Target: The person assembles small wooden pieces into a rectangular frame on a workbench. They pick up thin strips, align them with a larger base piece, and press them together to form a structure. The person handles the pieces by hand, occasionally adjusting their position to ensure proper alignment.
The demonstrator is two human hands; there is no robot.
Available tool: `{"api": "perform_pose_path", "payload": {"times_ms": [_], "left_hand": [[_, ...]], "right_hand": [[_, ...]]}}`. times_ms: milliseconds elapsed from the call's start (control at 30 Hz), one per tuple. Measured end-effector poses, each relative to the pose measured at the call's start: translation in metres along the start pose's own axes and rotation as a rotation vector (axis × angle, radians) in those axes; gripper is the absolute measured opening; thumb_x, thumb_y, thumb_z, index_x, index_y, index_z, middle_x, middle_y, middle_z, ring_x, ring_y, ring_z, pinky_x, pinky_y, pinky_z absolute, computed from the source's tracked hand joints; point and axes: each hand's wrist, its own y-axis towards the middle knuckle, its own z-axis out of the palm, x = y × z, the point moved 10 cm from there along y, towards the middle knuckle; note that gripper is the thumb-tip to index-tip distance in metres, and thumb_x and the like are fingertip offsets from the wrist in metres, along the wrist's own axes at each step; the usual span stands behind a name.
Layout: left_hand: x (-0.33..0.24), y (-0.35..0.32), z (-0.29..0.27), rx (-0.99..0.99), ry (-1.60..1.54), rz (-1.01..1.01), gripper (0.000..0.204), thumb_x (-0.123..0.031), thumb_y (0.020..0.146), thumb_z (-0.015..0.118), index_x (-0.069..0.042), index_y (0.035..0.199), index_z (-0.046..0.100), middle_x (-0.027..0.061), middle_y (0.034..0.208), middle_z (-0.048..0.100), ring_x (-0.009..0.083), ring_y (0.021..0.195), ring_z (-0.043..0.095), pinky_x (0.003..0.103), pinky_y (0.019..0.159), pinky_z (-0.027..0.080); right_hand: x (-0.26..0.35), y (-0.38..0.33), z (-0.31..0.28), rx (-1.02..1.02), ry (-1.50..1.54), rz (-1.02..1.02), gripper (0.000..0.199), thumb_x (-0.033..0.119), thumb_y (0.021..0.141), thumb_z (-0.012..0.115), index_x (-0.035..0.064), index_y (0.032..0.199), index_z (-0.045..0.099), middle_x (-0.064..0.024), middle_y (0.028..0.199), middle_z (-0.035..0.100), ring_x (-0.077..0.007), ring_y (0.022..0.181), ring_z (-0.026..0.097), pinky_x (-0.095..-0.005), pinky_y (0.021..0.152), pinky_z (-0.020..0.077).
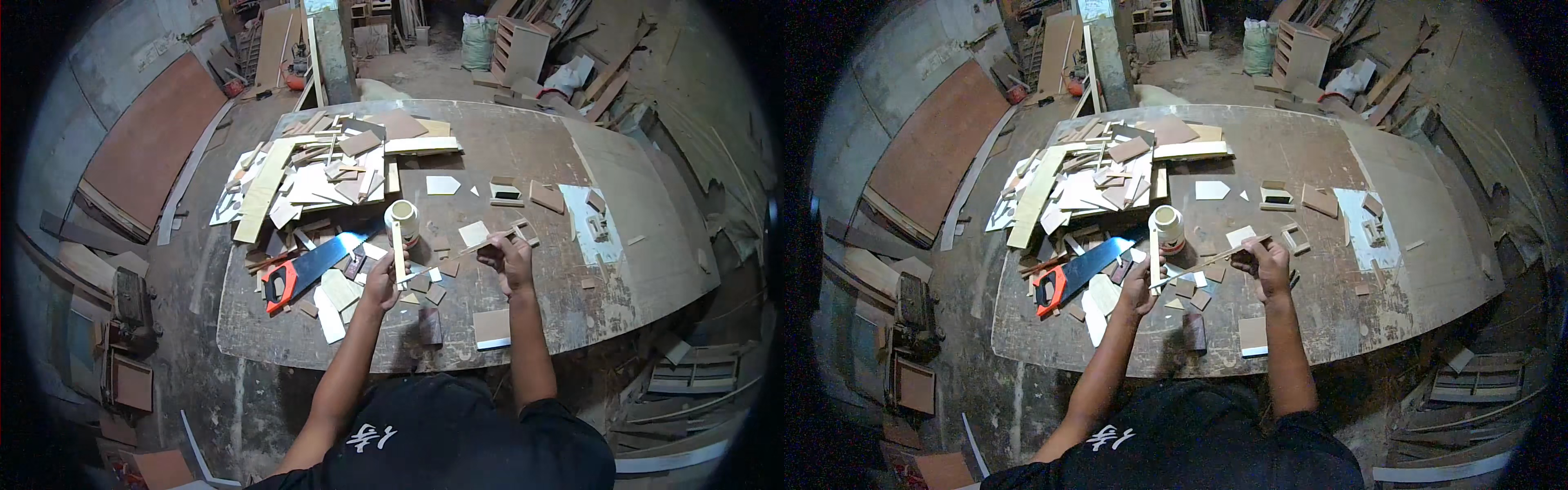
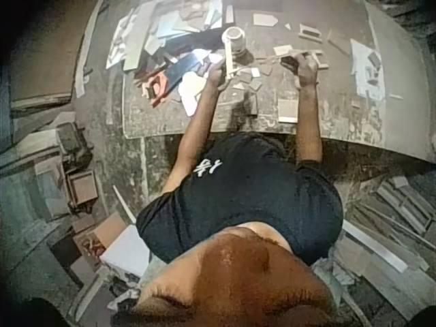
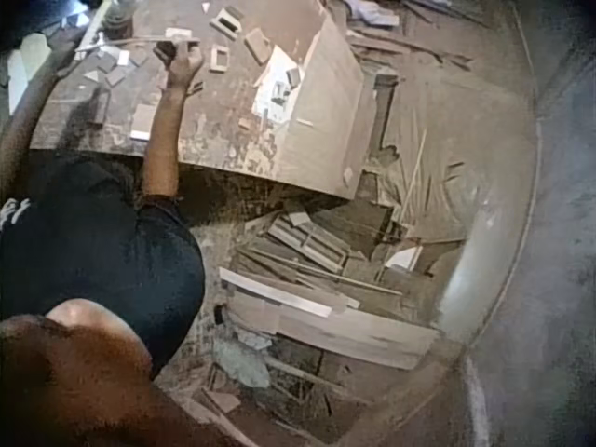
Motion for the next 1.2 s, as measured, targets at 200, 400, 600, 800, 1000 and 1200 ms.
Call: {"api": "perform_pose_path", "payload": {"times_ms": [200, 400, 600, 800, 1000, 1200], "left_hand": [[0.001, 0.002, 0.002, 0.036, -0.022, 0.004, 0.034, -0.029, 0.099, 0.053, -0.001, 0.118, 0.057, 0.0049, 0.091, 0.064, 0.0132, 0.078, 0.062, 0.028, 0.070, 0.052], [-0.002, 0.002, 0.003, 0.034, -0.011, -0.006, 0.032, -0.029, 0.099, 0.052, -0.002, 0.116, 0.058, 0.0053, 0.092, 0.065, 0.0128, 0.077, 0.062, 0.028, 0.072, 0.053], [-0.003, 0.003, 0.005, 0.024, -0.041, -0.010, 0.031, -0.027, 0.099, 0.052, -0.002, 0.117, 0.056, 0.0044, 0.089, 0.062, 0.0118, 0.072, 0.060, 0.023, 0.062, 0.053], [-0.004, 0.003, -0.001, 0.033, -0.024, -0.003, 0.032, -0.029, 0.098, 0.054, -0.001, 0.114, 0.058, 0.0054, 0.090, 0.064, 0.0130, 0.075, 0.062, 0.027, 0.068, 0.052], [0.000, 0.006, -0.003, -0.011, -0.002, -0.022, 0.033, -0.029, 0.099, 0.052, -0.003, 0.118, 0.056, 0.0049, 0.086, 0.063, 0.0132, 0.071, 0.063, 0.025, 0.063, 0.055], [0.002, 0.003, 0.000, -0.024, -0.023, -0.026, 0.032, -0.028, 0.099, 0.053, -0.002, 0.116, 0.058, 0.0047, 0.089, 0.064, 0.0134, 0.073, 0.064, 0.027, 0.063, 0.055]], "right_hand": [[-0.001, -0.001, 0.000, 0.009, -0.012, 0.000, 0.018, 0.016, 0.084, 0.065, -0.0004, 0.092, 0.064, -0.0107, 0.082, 0.068, -0.0192, 0.069, 0.069, -0.0328, 0.063, 0.0604], [0.001, 0.000, 0.002, 0.020, 0.008, 0.009, 0.016, 0.015, 0.085, 0.064, 0.0006, 0.093, 0.064, -0.0113, 0.082, 0.069, -0.0204, 0.070, 0.070, -0.0330, 0.063, 0.0603], [0.000, -0.001, 0.004, 0.007, 0.002, 0.002, 0.018, 0.015, 0.084, 0.066, -0.0002, 0.093, 0.064, -0.0112, 0.081, 0.069, -0.0208, 0.070, 0.070, -0.0337, 0.063, 0.0601], [0.003, 0.000, 0.007, 0.021, 0.021, -0.004, 0.019, 0.016, 0.084, 0.066, 0.0000, 0.095, 0.064, -0.0100, 0.082, 0.068, -0.0195, 0.070, 0.069, -0.0331, 0.064, 0.0599], [-0.001, 0.001, 0.002, -0.019, 0.002, -0.018, 0.018, 0.015, 0.083, 0.067, -0.0002, 0.093, 0.063, -0.0114, 0.083, 0.068, -0.0198, 0.068, 0.069, -0.0324, 0.062, 0.0614], [0.008, 0.005, 0.004, 0.011, 0.082, -0.025, 0.018, 0.015, 0.082, 0.068, 0.0004, 0.092, 0.063, -0.0105, 0.083, 0.067, -0.0197, 0.067, 0.069, -0.0334, 0.064, 0.0609]]}}
